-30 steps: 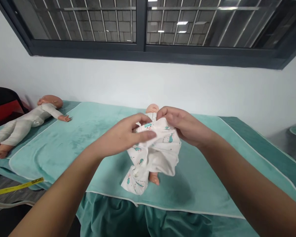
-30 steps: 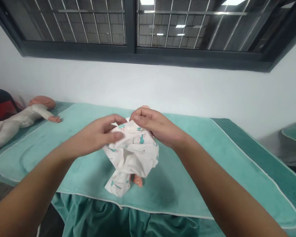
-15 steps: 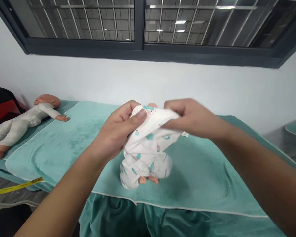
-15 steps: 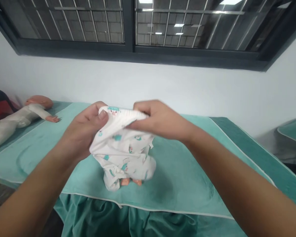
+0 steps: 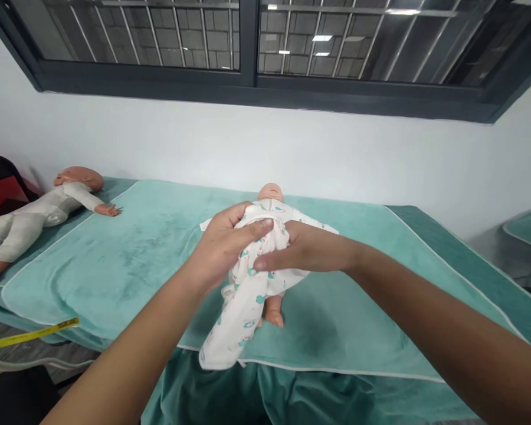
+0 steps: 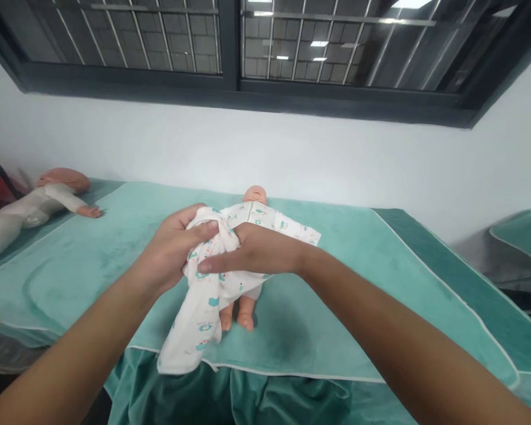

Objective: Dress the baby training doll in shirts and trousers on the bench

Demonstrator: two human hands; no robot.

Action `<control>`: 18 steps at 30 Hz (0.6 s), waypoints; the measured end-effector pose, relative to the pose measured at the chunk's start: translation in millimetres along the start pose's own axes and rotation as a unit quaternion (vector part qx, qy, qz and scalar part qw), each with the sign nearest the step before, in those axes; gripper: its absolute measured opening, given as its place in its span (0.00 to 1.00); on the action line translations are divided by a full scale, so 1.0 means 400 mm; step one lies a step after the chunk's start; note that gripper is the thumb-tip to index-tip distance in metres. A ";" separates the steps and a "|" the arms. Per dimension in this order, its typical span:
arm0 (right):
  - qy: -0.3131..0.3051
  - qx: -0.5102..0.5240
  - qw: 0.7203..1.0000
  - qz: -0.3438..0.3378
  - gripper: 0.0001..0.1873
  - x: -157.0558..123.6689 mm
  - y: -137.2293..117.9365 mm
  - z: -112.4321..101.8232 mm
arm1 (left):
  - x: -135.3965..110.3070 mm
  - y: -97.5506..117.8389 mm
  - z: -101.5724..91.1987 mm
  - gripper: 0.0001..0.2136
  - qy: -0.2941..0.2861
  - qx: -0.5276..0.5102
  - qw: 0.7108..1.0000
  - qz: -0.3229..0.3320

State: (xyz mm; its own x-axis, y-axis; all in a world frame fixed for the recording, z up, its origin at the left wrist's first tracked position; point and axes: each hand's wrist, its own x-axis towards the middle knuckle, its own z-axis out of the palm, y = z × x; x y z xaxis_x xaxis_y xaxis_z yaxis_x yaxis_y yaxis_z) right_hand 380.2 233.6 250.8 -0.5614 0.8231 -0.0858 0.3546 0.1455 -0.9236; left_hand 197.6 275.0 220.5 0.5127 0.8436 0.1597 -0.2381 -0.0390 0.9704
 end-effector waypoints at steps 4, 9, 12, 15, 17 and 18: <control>0.105 0.008 0.994 -0.023 0.15 0.018 0.060 -0.030 | -0.007 -0.039 -0.015 0.21 -0.093 -0.001 0.992 -0.084; 0.215 0.196 0.956 -0.023 0.18 0.055 0.134 -0.027 | -0.009 -0.091 -0.011 0.18 -0.066 -0.021 0.995 -0.071; 0.227 0.259 0.939 -0.024 0.22 0.072 0.159 -0.009 | 0.015 -0.112 -0.004 0.15 0.012 -0.107 0.994 -0.031; 0.125 0.253 0.959 0.022 0.25 0.069 0.173 -0.001 | 0.036 -0.119 -0.014 0.08 0.078 -0.148 0.985 -0.032; 0.080 0.253 0.964 0.034 0.26 0.063 0.180 -0.002 | 0.036 -0.122 -0.028 0.09 0.071 -0.149 0.984 -0.060; 0.086 0.262 0.961 0.026 0.25 0.062 0.182 -0.002 | 0.032 -0.125 -0.034 0.11 0.049 -0.148 0.984 -0.082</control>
State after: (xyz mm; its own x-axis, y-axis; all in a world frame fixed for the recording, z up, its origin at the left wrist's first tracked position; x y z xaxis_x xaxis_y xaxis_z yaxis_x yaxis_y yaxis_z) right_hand 392.9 265.0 181.6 -0.4044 0.9072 -0.1160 -0.0713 -0.1577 -0.9849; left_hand 204.9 295.0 171.4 0.4861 0.8735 -0.0278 -0.3955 0.2483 0.8843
